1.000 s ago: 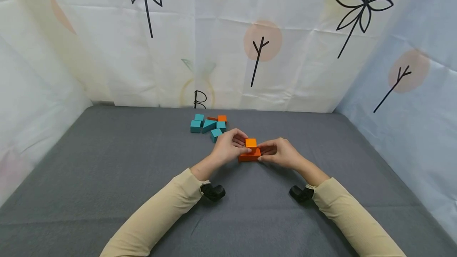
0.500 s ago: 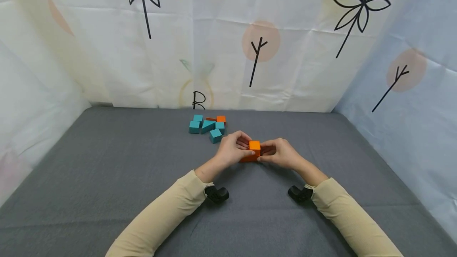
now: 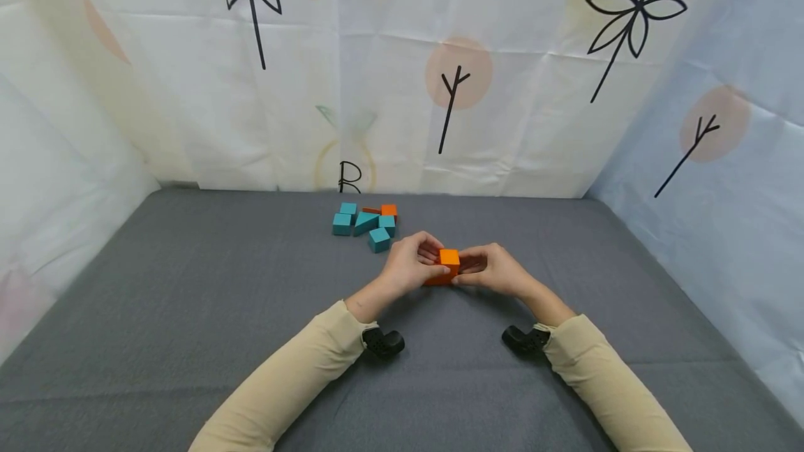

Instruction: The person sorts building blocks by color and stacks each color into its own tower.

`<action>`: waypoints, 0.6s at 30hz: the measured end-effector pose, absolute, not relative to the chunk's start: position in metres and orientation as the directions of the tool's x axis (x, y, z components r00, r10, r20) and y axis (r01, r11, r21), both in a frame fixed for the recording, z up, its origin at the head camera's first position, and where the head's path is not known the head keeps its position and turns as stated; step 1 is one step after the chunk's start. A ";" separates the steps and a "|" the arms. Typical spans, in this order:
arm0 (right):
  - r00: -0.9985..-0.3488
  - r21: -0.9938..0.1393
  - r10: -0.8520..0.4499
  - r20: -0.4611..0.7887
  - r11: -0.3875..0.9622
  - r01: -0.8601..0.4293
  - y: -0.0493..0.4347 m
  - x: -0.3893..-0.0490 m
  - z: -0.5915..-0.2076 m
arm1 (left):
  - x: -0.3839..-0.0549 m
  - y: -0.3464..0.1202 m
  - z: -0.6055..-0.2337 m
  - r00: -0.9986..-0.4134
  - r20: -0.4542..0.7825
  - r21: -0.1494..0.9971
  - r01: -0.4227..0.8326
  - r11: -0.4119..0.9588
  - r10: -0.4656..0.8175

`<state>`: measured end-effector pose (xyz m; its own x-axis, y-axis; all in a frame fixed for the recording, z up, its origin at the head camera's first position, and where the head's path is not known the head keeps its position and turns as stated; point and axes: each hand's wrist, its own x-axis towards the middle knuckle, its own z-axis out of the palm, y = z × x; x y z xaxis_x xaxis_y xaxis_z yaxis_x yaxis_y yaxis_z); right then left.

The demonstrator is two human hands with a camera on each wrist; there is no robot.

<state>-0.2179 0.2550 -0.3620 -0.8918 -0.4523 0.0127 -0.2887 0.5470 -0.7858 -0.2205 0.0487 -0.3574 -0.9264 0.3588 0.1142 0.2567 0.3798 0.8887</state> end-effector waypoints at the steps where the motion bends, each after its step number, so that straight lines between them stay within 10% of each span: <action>1: -0.894 -0.789 -0.447 0.009 0.546 -0.281 0.255 -0.218 -0.363 | -0.220 0.049 -0.357 -0.927 0.115 0.887 0.258 0.382 0.358; 18: -0.912 -0.831 -0.407 -0.041 0.521 -0.195 0.255 -0.218 -0.366 | -0.219 0.048 -0.356 -0.921 0.128 0.885 0.273 0.377 0.367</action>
